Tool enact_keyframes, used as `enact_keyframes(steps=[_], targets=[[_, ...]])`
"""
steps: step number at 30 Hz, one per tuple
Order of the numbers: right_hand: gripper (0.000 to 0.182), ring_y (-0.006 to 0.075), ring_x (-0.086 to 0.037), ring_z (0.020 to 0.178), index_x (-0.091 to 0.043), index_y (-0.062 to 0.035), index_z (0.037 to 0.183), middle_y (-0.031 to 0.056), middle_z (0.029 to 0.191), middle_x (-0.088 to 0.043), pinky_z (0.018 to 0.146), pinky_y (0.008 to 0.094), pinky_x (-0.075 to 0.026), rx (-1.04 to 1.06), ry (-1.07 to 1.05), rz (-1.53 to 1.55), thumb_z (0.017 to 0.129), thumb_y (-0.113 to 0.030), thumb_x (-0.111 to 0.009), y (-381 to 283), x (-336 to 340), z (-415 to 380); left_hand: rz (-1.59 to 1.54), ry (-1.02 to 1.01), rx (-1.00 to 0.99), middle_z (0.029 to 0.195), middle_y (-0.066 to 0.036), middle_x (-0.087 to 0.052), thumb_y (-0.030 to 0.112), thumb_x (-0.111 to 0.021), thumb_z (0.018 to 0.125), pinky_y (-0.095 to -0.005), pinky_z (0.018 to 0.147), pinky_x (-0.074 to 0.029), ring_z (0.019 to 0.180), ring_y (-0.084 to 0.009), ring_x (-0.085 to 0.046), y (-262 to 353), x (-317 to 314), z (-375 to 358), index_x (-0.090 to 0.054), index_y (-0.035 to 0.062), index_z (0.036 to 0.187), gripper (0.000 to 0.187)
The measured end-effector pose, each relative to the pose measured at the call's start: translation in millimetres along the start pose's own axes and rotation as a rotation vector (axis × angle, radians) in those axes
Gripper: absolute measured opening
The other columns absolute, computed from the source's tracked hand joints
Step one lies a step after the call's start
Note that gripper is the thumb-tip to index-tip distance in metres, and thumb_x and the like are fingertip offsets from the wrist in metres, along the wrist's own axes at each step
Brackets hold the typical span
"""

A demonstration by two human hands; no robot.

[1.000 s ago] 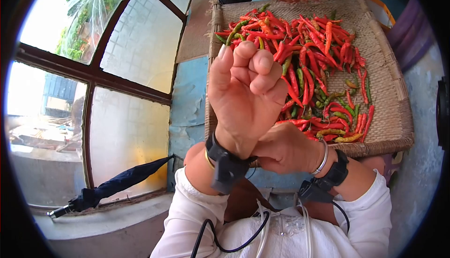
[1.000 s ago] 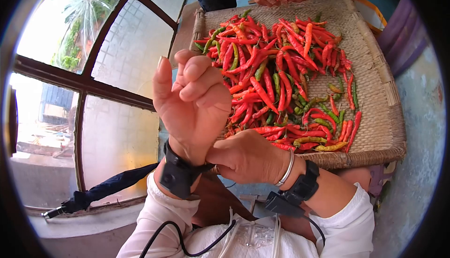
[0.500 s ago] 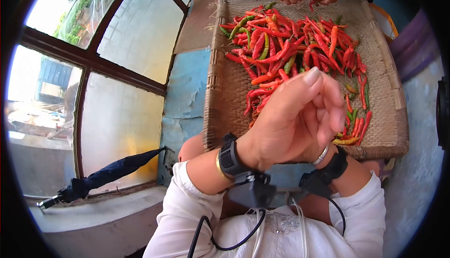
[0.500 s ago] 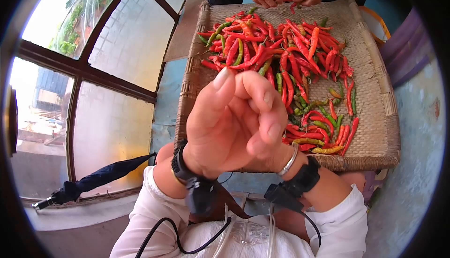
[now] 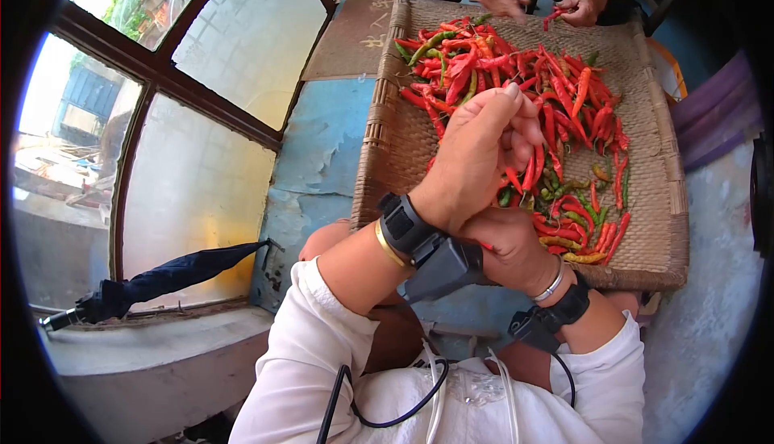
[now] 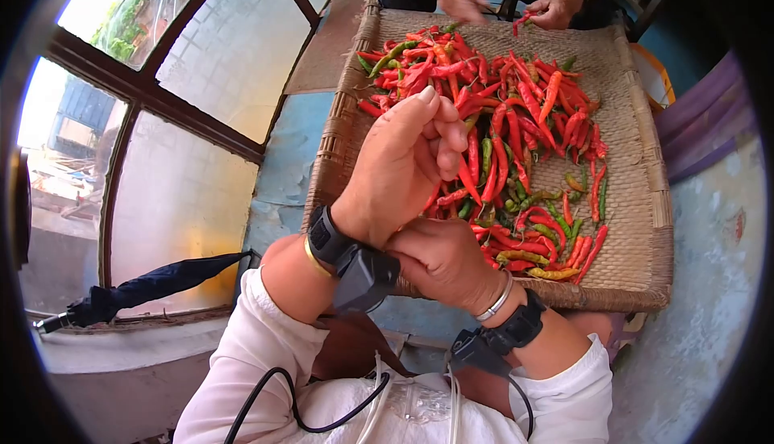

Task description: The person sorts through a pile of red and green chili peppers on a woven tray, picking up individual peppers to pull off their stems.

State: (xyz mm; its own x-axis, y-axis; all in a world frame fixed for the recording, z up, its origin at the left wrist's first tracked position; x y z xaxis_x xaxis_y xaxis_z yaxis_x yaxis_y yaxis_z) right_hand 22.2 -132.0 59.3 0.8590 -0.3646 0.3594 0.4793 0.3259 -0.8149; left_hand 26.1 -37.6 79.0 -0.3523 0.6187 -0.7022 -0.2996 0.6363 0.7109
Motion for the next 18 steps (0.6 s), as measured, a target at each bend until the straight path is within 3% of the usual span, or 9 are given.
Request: enact_keyframes(steps=[2, 8, 11, 13, 15, 16, 18], targets=[[0.008, 0.0283, -0.058, 0.064, -0.06, -0.0054, 0.078, 0.0112, 0.072, -0.058, 0.057, 0.0342, -0.046, -0.045, -0.145, -0.202, 0.071, -0.009, -0.061, 0, 2, 0, 0.264, 0.029, 0.013, 0.068, -0.004, -0.056, 0.03, -0.045, 0.089, -0.0216, 0.052, -0.04, 0.057, -0.0092, -0.048, 5, 10, 3, -0.054, 0.0063, 0.082, 0.027], [0.012, 0.0293, -0.058, 0.067, -0.06, -0.0048, 0.078, 0.0126, 0.073, -0.059, 0.06, 0.0365, -0.047, -0.169, -0.034, -0.396, 0.072, -0.015, -0.06, 24, 42, 5, 0.444, 0.088, 0.071, 0.08, -0.001, -0.058, 0.026, -0.049, 0.088, -0.0218, 0.068, -0.044, 0.072, -0.0074, -0.053, 4, 44, 18, -0.057, 0.0042, 0.089, 0.023], [0.016, 0.0289, -0.059, 0.068, -0.062, -0.0036, 0.081, 0.0136, 0.073, -0.061, 0.063, 0.0365, -0.046, -0.363, -0.057, -0.406, 0.073, -0.017, -0.06, 47, 57, 3, 0.794, 0.041, 0.111, 0.091, -0.002, -0.059, 0.022, -0.049, 0.089, -0.0238, 0.081, -0.042, 0.088, -0.0104, -0.053, -13, 65, 30, -0.056, 0.0005, 0.098, 0.024], [0.017, 0.0275, -0.06, 0.068, -0.062, -0.0032, 0.082, 0.0135, 0.072, -0.061, 0.063, 0.035, -0.046, -0.435, -0.003, -0.384, 0.073, -0.017, -0.06, 57, 65, 2, 0.774, 0.007, 0.146, 0.093, -0.003, -0.058, 0.022, -0.049, 0.089, -0.0241, 0.082, -0.042, 0.09, -0.0106, -0.053, -19, 57, 28, -0.056, 0.0002, 0.099, 0.025], [0.019, 0.0242, -0.061, 0.067, -0.063, -0.0024, 0.086, 0.0132, 0.072, -0.062, 0.063, 0.0324, -0.046, -0.582, -0.002, -0.09, 0.073, -0.016, -0.059, 68, 64, 4, 0.713, -0.006, 0.164, 0.095, -0.004, -0.058, 0.023, -0.05, 0.088, -0.0259, 0.083, -0.042, 0.09, -0.0122, -0.054, -23, 52, 28, -0.056, 0.0009, 0.099, 0.025], [0.019, 0.0242, -0.061, 0.067, -0.063, -0.0024, 0.086, 0.0132, 0.072, -0.062, 0.063, 0.0324, -0.046, -0.585, 0.004, -0.088, 0.073, -0.016, -0.059, 71, 63, 3, 0.716, -0.011, 0.169, 0.095, -0.004, -0.058, 0.023, -0.05, 0.088, -0.0259, 0.083, -0.042, 0.09, -0.0122, -0.054, -24, 50, 27, -0.056, 0.0009, 0.099, 0.025], [0.019, 0.0225, -0.061, 0.066, -0.063, -0.0021, 0.086, 0.0132, 0.073, -0.063, 0.062, 0.0311, -0.046, -0.542, 0.016, -0.106, 0.074, -0.017, -0.059, 73, 61, 4, 0.399, 0.062, 0.255, 0.093, -0.005, -0.059, 0.024, -0.049, 0.089, -0.0281, 0.08, -0.044, 0.087, -0.0142, -0.055, -26, 48, 23, -0.056, 0.0032, 0.098, 0.024]])
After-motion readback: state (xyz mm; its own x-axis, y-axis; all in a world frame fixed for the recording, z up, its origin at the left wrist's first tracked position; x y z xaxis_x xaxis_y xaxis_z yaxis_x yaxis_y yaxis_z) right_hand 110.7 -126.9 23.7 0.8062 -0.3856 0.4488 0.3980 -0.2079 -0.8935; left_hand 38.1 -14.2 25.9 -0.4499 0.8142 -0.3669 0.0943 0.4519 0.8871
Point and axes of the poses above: each hand's wrist, its own z-axis towards the middle knuckle, its own x-axis out of the back of the hand, y = z × x, the point moved 5 cm from there along z, towards the middle knuckle
